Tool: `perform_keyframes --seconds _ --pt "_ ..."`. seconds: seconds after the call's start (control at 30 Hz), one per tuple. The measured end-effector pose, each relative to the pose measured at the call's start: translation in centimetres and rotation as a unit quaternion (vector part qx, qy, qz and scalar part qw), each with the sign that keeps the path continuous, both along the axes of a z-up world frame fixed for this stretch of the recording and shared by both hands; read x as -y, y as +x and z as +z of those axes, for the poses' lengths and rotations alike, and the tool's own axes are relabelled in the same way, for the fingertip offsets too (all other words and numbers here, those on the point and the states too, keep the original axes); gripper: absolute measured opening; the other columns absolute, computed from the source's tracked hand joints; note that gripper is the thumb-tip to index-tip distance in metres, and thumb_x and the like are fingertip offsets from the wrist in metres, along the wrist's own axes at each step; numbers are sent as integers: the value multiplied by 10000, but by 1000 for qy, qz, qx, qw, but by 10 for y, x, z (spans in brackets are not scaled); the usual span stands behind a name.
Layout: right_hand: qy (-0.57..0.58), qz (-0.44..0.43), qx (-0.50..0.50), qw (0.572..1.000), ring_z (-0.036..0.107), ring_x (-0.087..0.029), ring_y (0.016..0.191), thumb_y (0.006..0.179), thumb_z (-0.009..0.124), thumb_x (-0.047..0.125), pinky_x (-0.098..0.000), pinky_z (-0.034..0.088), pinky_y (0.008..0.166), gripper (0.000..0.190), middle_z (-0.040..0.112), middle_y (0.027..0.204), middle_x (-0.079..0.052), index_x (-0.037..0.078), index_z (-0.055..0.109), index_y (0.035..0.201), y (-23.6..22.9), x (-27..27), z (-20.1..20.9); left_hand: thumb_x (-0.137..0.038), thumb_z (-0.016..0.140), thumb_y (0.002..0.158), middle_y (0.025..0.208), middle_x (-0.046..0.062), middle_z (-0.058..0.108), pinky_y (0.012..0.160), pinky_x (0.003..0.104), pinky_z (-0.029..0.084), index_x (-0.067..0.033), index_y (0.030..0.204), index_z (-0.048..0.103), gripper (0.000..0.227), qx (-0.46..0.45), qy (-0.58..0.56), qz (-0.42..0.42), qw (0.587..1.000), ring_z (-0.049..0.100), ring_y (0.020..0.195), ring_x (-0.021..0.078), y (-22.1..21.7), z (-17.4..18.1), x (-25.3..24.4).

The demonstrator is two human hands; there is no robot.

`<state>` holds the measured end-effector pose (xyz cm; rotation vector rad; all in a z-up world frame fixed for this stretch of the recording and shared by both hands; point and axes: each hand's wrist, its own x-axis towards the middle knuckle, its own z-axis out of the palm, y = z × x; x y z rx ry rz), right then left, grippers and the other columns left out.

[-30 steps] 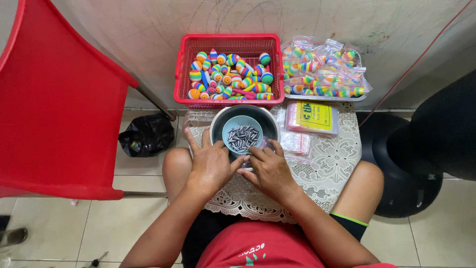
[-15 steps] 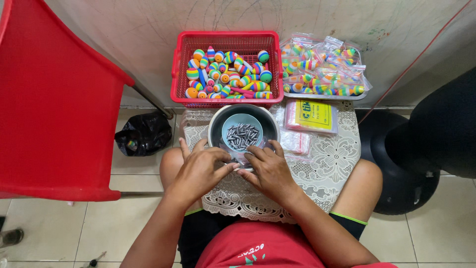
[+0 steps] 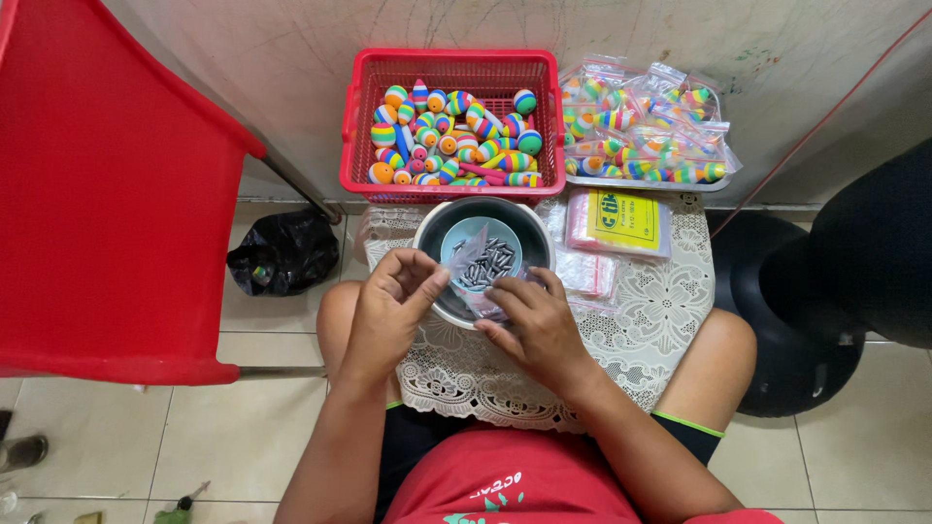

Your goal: The person picks up individual small colorful objects and places them into small plastic bags, then places the filled bags into a larger container.

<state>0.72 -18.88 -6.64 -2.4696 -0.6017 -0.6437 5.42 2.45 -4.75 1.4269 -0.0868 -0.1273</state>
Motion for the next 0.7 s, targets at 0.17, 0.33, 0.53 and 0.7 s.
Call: perform_keyframes --seconds 0.17,0.33,0.53,0.7 --pt "381 29 -164 909 675 -228 992 982 642 383 -401 525 936 598 631 1275 -143 37 476 1441 5 12 9 -68 702 956 976 65 708 906 294 564 1 1227 647 285 -26 -74 -75 994 668 915 105 -9 14 17" --pt "569 91 -249 778 679 -189 825 970 675 110 -340 560 858 323 701 888 -166 -77 662 1233 18 12 18 -97 681 972 958 80 684 912 330 591 8 1139 660 199 -60 -138 -101 983 658 911 114 -14 18 28" --pt "573 53 -243 781 601 -134 604 981 675 69 -257 510 684 110 638 615 -111 -35 710 977 19 6 18 -150 623 1027 971 86 676 917 285 570 -46 1076 600 117 5 -70 17 997 645 938 121 -11 19 34" --pt "589 34 -250 768 695 -178 604 980 674 42 -298 586 653 92 711 695 -165 -40 707 960 17 4 18 -166 695 978 966 124 754 787 234 595 6 1135 643 239 -13 -51 -52 997 692 875 122 -16 16 50"
